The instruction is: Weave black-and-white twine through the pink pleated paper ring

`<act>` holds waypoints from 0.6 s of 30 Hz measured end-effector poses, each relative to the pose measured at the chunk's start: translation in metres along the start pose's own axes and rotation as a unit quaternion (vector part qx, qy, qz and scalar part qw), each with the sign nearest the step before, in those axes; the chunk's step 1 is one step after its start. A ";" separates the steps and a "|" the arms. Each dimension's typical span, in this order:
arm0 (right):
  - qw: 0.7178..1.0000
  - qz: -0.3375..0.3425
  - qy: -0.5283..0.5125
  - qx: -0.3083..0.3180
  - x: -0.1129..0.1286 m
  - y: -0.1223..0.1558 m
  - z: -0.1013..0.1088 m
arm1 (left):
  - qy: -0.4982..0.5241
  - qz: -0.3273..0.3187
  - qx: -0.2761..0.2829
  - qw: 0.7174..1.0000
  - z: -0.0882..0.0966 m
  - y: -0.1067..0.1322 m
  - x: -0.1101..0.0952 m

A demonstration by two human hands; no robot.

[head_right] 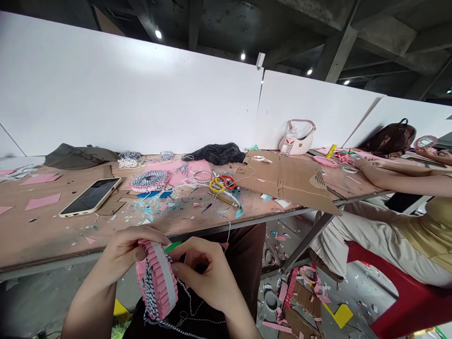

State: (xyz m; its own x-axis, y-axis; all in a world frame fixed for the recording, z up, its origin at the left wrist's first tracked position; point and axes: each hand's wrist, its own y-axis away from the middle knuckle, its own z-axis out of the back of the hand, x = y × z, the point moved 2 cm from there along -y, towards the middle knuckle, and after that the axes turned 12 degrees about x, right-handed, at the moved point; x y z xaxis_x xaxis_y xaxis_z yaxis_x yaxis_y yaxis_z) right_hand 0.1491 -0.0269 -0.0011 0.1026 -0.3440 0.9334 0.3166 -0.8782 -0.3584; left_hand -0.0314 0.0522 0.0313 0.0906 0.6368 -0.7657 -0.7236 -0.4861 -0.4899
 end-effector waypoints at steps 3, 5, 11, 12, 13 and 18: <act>1.000 0.002 -0.003 -0.012 0.001 -0.003 0.002 | 0.027 0.005 0.007 1.000 -0.003 -0.001 -0.003; 0.999 0.006 0.013 -0.036 0.001 -0.004 0.004 | 0.043 -0.003 0.014 0.999 -0.005 -0.001 -0.002; 0.992 0.019 0.053 -0.112 -0.002 -0.006 0.011 | 0.040 -0.010 0.048 0.998 -0.012 0.001 0.005; 0.990 0.014 0.056 -0.128 -0.002 -0.006 0.013 | 0.037 -0.012 0.048 0.998 -0.012 0.001 0.005; 0.987 0.009 0.065 -0.148 -0.003 -0.005 0.017 | 0.034 -0.014 0.045 0.998 -0.012 0.001 0.004; 0.938 0.007 0.164 -0.305 -0.001 0.019 0.065 | 0.033 -0.041 0.023 0.998 -0.005 0.007 -0.001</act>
State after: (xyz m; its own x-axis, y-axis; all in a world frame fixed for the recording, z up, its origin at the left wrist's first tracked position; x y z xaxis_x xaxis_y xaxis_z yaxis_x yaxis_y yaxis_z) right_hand 0.2161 -0.0221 -0.0075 -0.2254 -0.3528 0.9081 -0.2918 -0.8649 -0.4084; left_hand -0.0330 0.0456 0.0267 0.1941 0.6320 -0.7502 -0.7431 -0.4045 -0.5330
